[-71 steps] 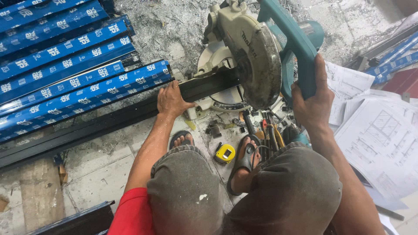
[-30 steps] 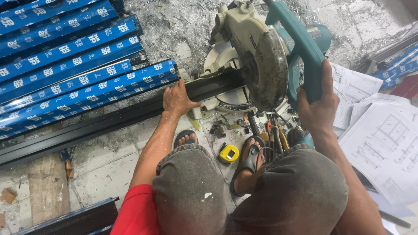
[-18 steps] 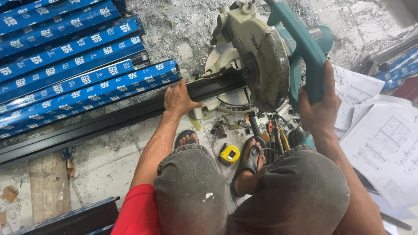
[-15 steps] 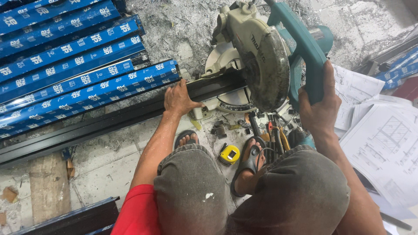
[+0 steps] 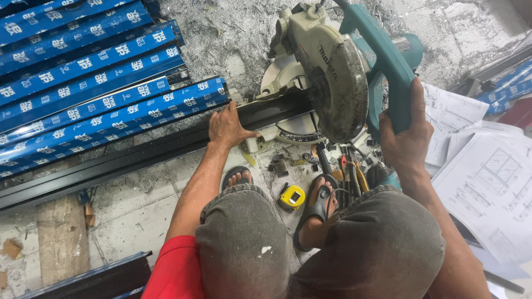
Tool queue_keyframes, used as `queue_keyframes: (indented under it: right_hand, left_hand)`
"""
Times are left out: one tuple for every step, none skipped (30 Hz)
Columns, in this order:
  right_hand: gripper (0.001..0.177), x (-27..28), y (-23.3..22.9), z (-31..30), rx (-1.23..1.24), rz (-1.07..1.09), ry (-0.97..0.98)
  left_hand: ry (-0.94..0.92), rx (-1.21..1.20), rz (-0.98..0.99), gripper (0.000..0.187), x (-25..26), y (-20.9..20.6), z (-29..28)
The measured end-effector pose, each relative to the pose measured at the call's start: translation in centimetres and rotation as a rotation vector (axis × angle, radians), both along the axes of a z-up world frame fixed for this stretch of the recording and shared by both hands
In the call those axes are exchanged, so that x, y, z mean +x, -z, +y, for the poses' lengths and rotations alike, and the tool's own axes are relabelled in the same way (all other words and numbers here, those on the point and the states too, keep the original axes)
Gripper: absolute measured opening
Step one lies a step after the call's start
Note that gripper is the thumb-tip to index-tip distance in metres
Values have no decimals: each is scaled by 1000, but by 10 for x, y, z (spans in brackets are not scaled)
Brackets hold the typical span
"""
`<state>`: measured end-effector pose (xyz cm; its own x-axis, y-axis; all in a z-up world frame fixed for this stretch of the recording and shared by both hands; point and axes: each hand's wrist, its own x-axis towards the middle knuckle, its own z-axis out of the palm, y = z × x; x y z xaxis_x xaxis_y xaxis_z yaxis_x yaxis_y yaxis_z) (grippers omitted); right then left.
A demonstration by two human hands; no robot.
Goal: The person measures a metal profile with a tape measure, places it on a miter saw, and cuts it while holding the profile in place.
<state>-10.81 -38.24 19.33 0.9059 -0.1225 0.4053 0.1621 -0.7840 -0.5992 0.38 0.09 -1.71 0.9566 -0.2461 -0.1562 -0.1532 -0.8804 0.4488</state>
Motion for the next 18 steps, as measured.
queue_keyframes:
  right_hand:
    - [84, 0, 1, -1, 7, 3, -3]
    - [85, 0, 2, -2, 14, 6, -6]
    - [85, -1, 1, -1, 14, 7, -6]
    - [86, -1, 0, -1, 6, 6, -7]
    - [87, -1, 0, 0, -1, 5, -8]
    - [87, -1, -1, 0, -1, 5, -8]
    - [87, 0, -1, 1, 12, 11, -8]
    - [87, 0, -1, 1, 25, 17, -8]
    - [87, -1, -1, 1, 25, 17, -7]
    - [87, -1, -1, 1, 15, 14, -10]
    - [86, -1, -1, 1, 4, 10, -13]
    - [86, -2, -2, 1, 4, 10, -13]
    - [86, -2, -2, 2, 2, 10, -14]
    - [85, -3, -3, 2, 0, 11, -14]
    - [85, -3, -3, 3, 0, 11, -13]
    - [86, -3, -4, 4, -1, 7, -12]
    - [87, -3, -4, 4, -2, 4, -10]
    - [87, -3, -3, 3, -2, 4, -9]
  left_hand:
    - [5, 6, -10, 112, 0, 0, 0]
    - [11, 13, -19, 111, 0, 1, 0]
    - [11, 13, -19, 111, -1, -3, 0]
    - [7, 5, -6, 108, -1, -7, -1]
    - [2, -2, 7, 106, -2, -10, -1]
    - [2, -2, 7, 106, -1, -11, -1]
    - [4, 2, 11, 106, -1, -11, -1]
    - [5, 7, 15, 106, 0, -11, -1]
    - [6, 7, 15, 106, 0, -11, -1]
    - [4, 10, 18, 106, 0, -11, -1]
    - [2, 14, 21, 106, 0, -11, -1]
    - [2, 14, 21, 106, -2, -15, -1]
    - [5, 0, 19, 104, -3, -18, -2]
    - [7, -13, 17, 102, -4, -22, -2]
    - [8, -13, 17, 102, -4, -24, -2]
    - [11, -21, 12, 101, -5, -25, -2]
    - [15, -29, 8, 101, -5, -26, -2]
    - [16, -29, 9, 101, -5, -26, -2]
